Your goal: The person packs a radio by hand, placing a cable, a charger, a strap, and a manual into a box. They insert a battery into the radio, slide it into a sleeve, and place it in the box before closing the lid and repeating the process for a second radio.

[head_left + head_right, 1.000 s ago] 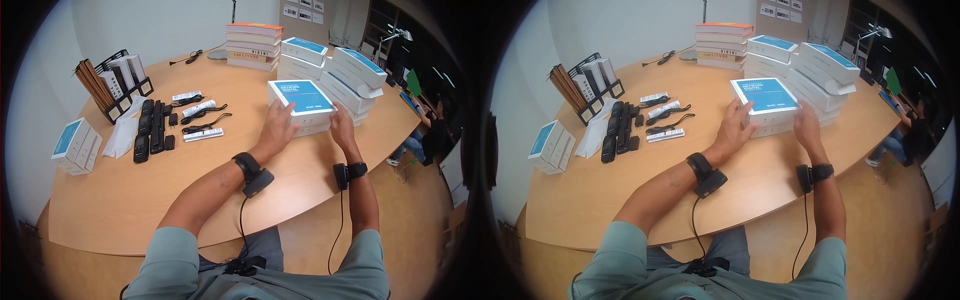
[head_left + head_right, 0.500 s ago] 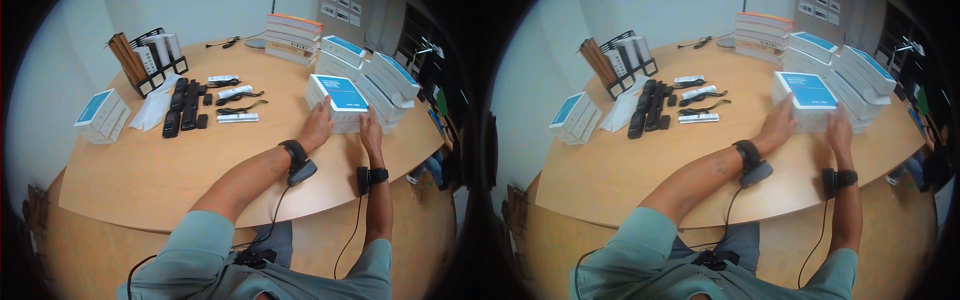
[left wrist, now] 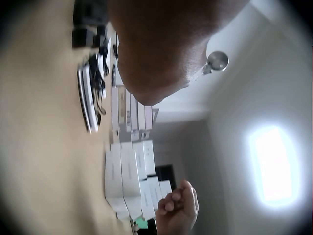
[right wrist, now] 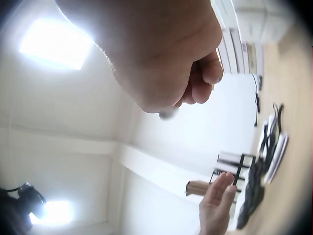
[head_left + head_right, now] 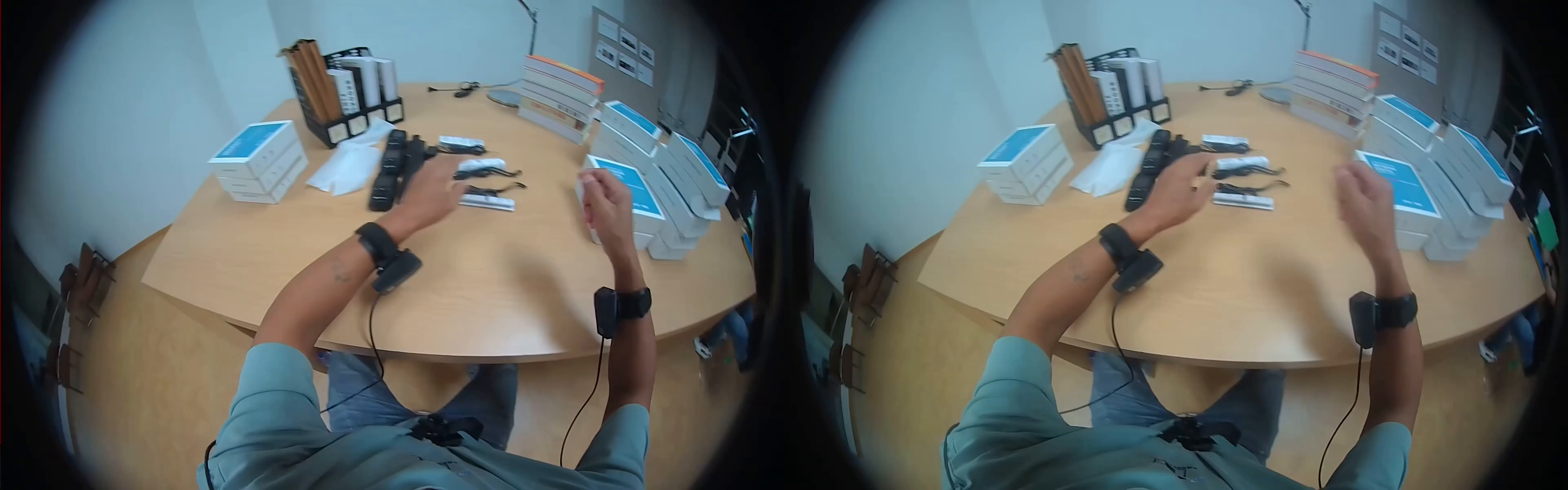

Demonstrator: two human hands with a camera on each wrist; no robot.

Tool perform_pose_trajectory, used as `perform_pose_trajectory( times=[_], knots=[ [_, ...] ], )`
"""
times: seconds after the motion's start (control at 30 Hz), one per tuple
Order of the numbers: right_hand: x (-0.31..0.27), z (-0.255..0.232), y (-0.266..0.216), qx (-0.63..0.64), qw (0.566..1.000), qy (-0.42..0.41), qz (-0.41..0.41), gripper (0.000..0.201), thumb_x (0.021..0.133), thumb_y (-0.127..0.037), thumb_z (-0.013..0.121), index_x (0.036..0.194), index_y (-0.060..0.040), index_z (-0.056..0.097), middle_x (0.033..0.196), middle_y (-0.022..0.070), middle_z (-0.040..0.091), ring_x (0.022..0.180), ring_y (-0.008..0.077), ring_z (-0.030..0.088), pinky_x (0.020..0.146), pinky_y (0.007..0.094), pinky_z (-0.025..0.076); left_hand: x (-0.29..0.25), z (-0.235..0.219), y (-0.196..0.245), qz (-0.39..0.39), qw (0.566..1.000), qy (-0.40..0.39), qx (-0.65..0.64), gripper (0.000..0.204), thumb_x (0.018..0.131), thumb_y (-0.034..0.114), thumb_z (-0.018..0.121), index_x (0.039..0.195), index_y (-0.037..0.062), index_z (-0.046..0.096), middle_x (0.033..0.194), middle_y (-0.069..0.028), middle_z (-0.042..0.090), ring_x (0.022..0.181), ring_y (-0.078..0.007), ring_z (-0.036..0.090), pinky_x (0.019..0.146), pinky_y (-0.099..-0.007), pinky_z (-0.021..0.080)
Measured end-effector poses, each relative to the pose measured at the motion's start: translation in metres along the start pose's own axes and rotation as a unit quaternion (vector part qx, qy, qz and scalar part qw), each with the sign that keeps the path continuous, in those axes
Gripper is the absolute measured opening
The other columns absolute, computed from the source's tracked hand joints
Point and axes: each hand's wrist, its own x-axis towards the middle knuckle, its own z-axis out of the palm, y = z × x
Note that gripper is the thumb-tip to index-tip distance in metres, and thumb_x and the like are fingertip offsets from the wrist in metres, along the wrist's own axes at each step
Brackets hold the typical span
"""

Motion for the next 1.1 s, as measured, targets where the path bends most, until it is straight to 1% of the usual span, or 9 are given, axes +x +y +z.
perform_pose_trajectory(
  times=[0.17, 0.23, 0.27, 0.37, 0.43, 0.63, 0.8, 0.93, 1.1],
  knots=[
    [0.019, 0.130, 0.006, 0.136, 0.974, -0.145, 0.111, 0.019, 0.098, -0.020, 0.060, 0.094, -0.0024, 0.067, 0.067, 0.0000, 0.056, 0.050, 0.0063, 0.053, 0.042, 0.0212, 0.040, -0.035, -0.140, -0.122, -0.051, 0.936, 0.127, 0.323, 0.061, 0.084, 0.024, 0.074, 0.135, 0.0000, 0.051, 0.140, -0.0235, 0.050, 0.134, -0.0424, 0.043, 0.111, -0.0490, 0.037],
    [0.018, 0.167, 0.018, 0.156, 0.962, -0.169, 0.150, 0.018, 0.097, -0.020, 0.062, 0.088, -0.0046, 0.065, 0.066, -0.0005, 0.056, 0.050, 0.0074, 0.053, 0.042, 0.0221, 0.041, -0.045, -0.186, -0.112, -0.147, 0.846, 0.142, 0.491, 0.080, 0.078, 0.032, 0.080, 0.143, 0.0012, 0.045, 0.145, -0.0232, 0.047, 0.140, -0.0457, 0.036, 0.114, -0.0556, 0.030],
    [0.016, 0.180, 0.026, 0.167, 0.954, -0.181, 0.170, 0.019, 0.097, -0.021, 0.062, 0.086, -0.0055, 0.064, 0.066, -0.0005, 0.056, 0.050, 0.0076, 0.053, 0.043, 0.0225, 0.041, -0.048, -0.207, -0.105, -0.153, 0.844, 0.144, 0.493, 0.080, 0.078, 0.032, 0.080, 0.143, 0.0012, 0.045, 0.145, -0.0232, 0.047, 0.140, -0.0457, 0.036, 0.114, -0.0556, 0.030],
    [0.006, 0.195, 0.045, 0.128, 0.938, -0.234, 0.222, 0.020, 0.098, -0.022, 0.062, 0.085, -0.0072, 0.062, 0.067, -0.0005, 0.057, 0.051, 0.0072, 0.053, 0.044, 0.0226, 0.042, -0.061, -0.253, -0.113, -0.255, 0.796, 0.062, 0.545, 0.095, 0.073, 0.038, 0.083, 0.149, 0.0038, 0.039, 0.148, -0.0243, 0.043, 0.143, -0.0483, 0.029, 0.117, -0.0601, 0.024],
    [0.001, 0.196, 0.043, 0.138, 0.937, -0.221, 0.234, 0.021, 0.098, -0.023, 0.063, 0.084, -0.0078, 0.061, 0.067, -0.0006, 0.057, 0.052, 0.0070, 0.054, 0.044, 0.0225, 0.042, -0.072, -0.279, -0.137, -0.331, 0.790, -0.022, 0.516, 0.091, 0.077, 0.037, 0.082, 0.154, 0.0227, 0.035, 0.156, -0.0203, 0.033, 0.147, -0.0502, 0.019, 0.116, -0.0634, 0.026],
    [-0.003, 0.194, 0.046, 0.155, 0.933, -0.232, 0.227, 0.021, 0.096, -0.025, 0.063, 0.093, -0.0047, 0.064, 0.073, 0.0005, 0.059, 0.058, 0.0095, 0.056, 0.048, 0.0245, 0.045, -0.099, -0.281, -0.154, -0.225, 0.843, 0.026, 0.488, 0.083, 0.076, 0.016, 0.082, 0.146, 0.0002, 0.041, 0.144, -0.0250, 0.048, 0.138, -0.0455, 0.038, 0.117, -0.0531, 0.030],
    [-0.004, 0.194, 0.049, 0.145, 0.937, -0.239, 0.210, 0.020, 0.098, -0.025, 0.063, 0.091, -0.0062, 0.062, 0.072, -0.0003, 0.059, 0.057, 0.0080, 0.056, 0.048, 0.0232, 0.045, -0.099, -0.280, -0.147, -0.144, 0.872, 0.127, 0.450, 0.069, 0.079, 0.007, 0.077, 0.140, -0.0024, 0.047, 0.143, -0.0241, 0.050, 0.136, -0.0408, 0.043, 0.115, -0.0463, 0.037],
    [-0.005, 0.194, 0.046, 0.144, 0.940, -0.240, 0.194, 0.022, 0.097, -0.025, 0.061, 0.088, -0.0049, 0.063, 0.071, 0.0003, 0.059, 0.058, 0.0076, 0.056, 0.051, 0.0234, 0.047, -0.121, -0.250, -0.077, -0.017, 0.887, 0.145, 0.437, 0.064, 0.079, 0.001, 0.076, 0.137, -0.0024, 0.051, 0.143, -0.0223, 0.051, 0.136, -0.0403, 0.045, 0.114, -0.0453, 0.038],
    [-0.006, 0.196, 0.040, 0.133, 0.937, -0.254, 0.202, 0.020, 0.097, -0.022, 0.059, 0.090, -0.0040, 0.063, 0.075, 0.0015, 0.060, 0.060, 0.0076, 0.057, 0.052, 0.0238, 0.048, -0.196, -0.202, 0.009, -0.009, 0.933, 0.093, 0.349, 0.067, 0.076, -0.001, 0.078, 0.137, -0.0021, 0.051, 0.145, -0.0219, 0.050, 0.138, -0.0415, 0.043, 0.114, -0.0463, 0.038]
  ],
)
